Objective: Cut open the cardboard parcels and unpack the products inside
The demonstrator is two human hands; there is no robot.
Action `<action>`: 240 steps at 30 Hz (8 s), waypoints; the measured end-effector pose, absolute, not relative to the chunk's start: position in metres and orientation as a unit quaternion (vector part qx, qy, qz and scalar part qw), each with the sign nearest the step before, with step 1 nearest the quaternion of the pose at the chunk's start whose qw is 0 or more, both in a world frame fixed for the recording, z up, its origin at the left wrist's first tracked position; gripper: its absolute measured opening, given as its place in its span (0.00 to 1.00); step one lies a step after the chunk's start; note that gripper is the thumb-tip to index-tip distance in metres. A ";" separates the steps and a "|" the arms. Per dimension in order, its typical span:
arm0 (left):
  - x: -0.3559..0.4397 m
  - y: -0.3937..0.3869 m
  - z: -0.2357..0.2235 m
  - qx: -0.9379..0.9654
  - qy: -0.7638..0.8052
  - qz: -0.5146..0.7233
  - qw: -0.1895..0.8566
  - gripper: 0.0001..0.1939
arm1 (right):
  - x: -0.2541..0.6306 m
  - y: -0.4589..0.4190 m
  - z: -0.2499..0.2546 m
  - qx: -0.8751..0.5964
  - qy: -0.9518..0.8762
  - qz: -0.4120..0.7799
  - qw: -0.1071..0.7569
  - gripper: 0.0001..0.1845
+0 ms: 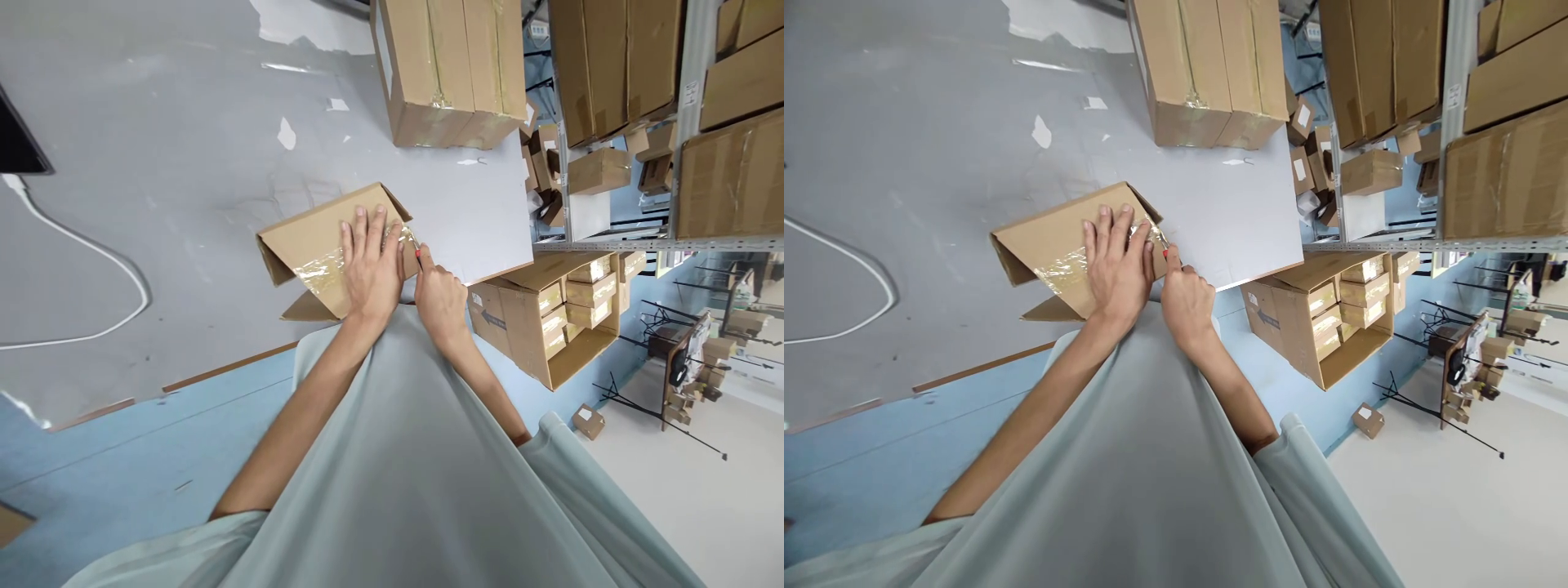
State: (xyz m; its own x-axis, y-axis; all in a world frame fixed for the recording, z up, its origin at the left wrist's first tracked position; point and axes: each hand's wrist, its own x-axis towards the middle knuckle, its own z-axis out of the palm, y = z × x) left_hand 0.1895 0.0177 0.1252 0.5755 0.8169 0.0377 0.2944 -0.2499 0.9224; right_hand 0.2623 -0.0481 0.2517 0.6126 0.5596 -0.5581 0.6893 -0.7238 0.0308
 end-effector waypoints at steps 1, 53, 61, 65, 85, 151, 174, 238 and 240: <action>0.189 0.017 0.124 0.744 0.375 0.269 0.483 0.26 | 0.264 -0.046 0.254 0.887 0.354 -0.266 0.129 0.34; 0.061 0.031 0.149 0.500 0.616 0.229 0.563 0.53 | 0.398 -0.068 0.083 0.865 0.321 -0.343 -0.177 0.32; 0.069 0.037 0.166 0.510 0.637 0.167 0.553 0.51 | 0.358 -0.038 0.140 0.739 0.350 -0.491 -0.302 0.39; 0.064 0.037 0.181 0.530 0.671 0.131 0.501 0.52 | 0.357 -0.036 0.139 0.696 0.374 -0.527 -0.314 0.34; 0.152 0.009 0.190 0.816 0.496 0.046 0.294 0.50 | 0.402 -0.052 0.050 0.750 0.225 -0.543 -0.304 0.40; 0.077 0.060 0.135 0.880 0.434 -0.089 0.173 0.19 | 0.358 -0.090 0.163 0.782 0.605 -0.109 -0.101 0.23; 0.227 0.097 0.079 0.857 0.378 -0.164 0.309 0.25 | 0.335 -0.086 0.131 0.776 0.575 -0.171 -0.195 0.19; 0.048 0.129 0.200 0.171 0.414 0.391 0.804 0.31 | 0.252 -0.027 0.243 0.592 0.376 -0.473 -0.533 0.38; 0.046 0.126 0.199 0.162 0.421 0.384 0.806 0.29 | 0.241 -0.023 0.244 0.603 0.362 -0.448 -0.552 0.34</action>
